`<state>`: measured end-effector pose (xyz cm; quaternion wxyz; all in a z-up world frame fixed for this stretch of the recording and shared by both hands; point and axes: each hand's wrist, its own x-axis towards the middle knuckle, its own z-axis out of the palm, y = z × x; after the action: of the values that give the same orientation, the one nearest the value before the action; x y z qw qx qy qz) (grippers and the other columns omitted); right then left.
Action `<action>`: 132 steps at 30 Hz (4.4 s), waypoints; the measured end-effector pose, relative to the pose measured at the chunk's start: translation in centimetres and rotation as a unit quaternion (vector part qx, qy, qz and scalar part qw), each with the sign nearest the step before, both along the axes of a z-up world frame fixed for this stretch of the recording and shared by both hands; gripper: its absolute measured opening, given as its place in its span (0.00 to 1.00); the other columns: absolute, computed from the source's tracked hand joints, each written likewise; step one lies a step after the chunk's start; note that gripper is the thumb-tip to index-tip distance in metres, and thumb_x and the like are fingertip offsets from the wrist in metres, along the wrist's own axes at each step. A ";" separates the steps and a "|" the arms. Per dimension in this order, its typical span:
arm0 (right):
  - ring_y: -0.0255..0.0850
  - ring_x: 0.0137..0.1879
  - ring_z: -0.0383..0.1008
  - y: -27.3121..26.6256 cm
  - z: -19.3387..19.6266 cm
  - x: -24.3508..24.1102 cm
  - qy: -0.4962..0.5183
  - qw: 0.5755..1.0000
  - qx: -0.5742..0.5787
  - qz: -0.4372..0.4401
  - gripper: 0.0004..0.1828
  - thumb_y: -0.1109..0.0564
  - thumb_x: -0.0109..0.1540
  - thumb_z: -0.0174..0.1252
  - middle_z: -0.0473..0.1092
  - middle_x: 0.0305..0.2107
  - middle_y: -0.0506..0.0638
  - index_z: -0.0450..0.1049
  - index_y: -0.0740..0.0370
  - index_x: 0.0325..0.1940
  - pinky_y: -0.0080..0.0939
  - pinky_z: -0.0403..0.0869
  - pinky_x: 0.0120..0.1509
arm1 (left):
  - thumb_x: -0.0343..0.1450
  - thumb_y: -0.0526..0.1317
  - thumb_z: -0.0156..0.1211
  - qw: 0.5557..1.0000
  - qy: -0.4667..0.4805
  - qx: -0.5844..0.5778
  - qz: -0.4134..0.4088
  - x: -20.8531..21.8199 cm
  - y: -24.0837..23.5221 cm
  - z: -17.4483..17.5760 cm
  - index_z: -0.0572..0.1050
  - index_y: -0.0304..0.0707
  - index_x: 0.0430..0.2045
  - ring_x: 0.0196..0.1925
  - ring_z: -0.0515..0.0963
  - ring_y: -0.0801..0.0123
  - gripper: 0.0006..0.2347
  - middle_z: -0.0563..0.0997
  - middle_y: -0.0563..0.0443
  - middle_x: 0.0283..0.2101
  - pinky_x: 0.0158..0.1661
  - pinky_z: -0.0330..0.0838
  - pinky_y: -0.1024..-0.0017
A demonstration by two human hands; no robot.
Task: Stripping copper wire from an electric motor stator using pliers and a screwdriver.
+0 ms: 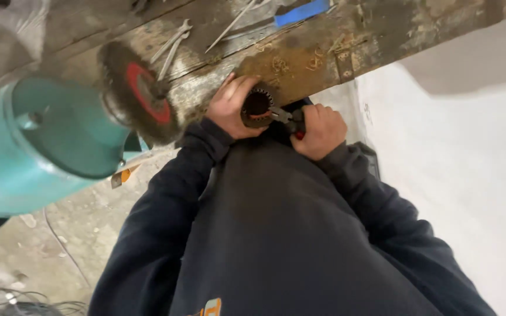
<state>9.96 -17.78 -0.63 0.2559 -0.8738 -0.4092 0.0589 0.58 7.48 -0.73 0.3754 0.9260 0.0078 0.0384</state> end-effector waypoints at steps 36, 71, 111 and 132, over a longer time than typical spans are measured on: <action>0.57 0.53 0.67 0.4 -1.9 -0.1 -0.040 0.998 0.038 -0.021 0.32 0.55 0.52 0.66 0.67 0.45 0.58 0.69 0.65 0.59 0.54 0.64 0.58 | 0.58 0.52 0.84 0.995 -0.057 0.065 0.051 -1.4 -1.9 -1.3 0.63 0.35 0.66 0.65 0.74 0.47 0.44 0.74 0.37 0.61 0.73 0.55 0.46; 0.54 0.56 0.63 -0.7 3.8 0.4 -0.078 0.991 -0.046 0.095 0.37 0.51 0.53 0.64 0.63 0.47 0.57 0.69 0.64 0.65 0.57 0.60 0.63 | 0.55 0.52 0.85 0.989 -0.084 0.108 0.049 -1.1 -2.7 -0.6 0.68 0.47 0.65 0.59 0.73 0.45 0.42 0.69 0.39 0.61 0.58 0.69 0.53; 0.57 0.52 0.70 0.8 3.4 14.7 -0.024 0.965 -0.131 0.225 0.24 0.55 0.53 0.64 0.69 0.43 0.57 0.72 0.61 0.53 0.55 0.71 0.52 | 0.61 0.48 0.77 0.967 -0.130 0.098 0.194 -2.3 -6.1 1.3 0.74 0.44 0.55 0.68 0.71 0.46 0.28 0.71 0.40 0.65 0.71 0.56 0.45; 0.56 0.30 0.78 14.0 8.6 10.4 -0.045 0.725 -0.218 0.652 0.12 0.44 0.67 0.55 0.76 0.27 0.52 0.70 0.52 0.47 0.59 0.71 0.33 | 0.57 0.49 0.74 0.854 -0.045 0.057 0.515 0.8 -12.8 1.1 0.67 0.44 0.65 0.67 0.71 0.48 0.39 0.71 0.40 0.63 0.70 0.58 0.46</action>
<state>20.35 -3.78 7.95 -0.0620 -0.4255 -0.8648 0.2592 1.42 -5.36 0.42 0.2482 0.8067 0.4645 0.2680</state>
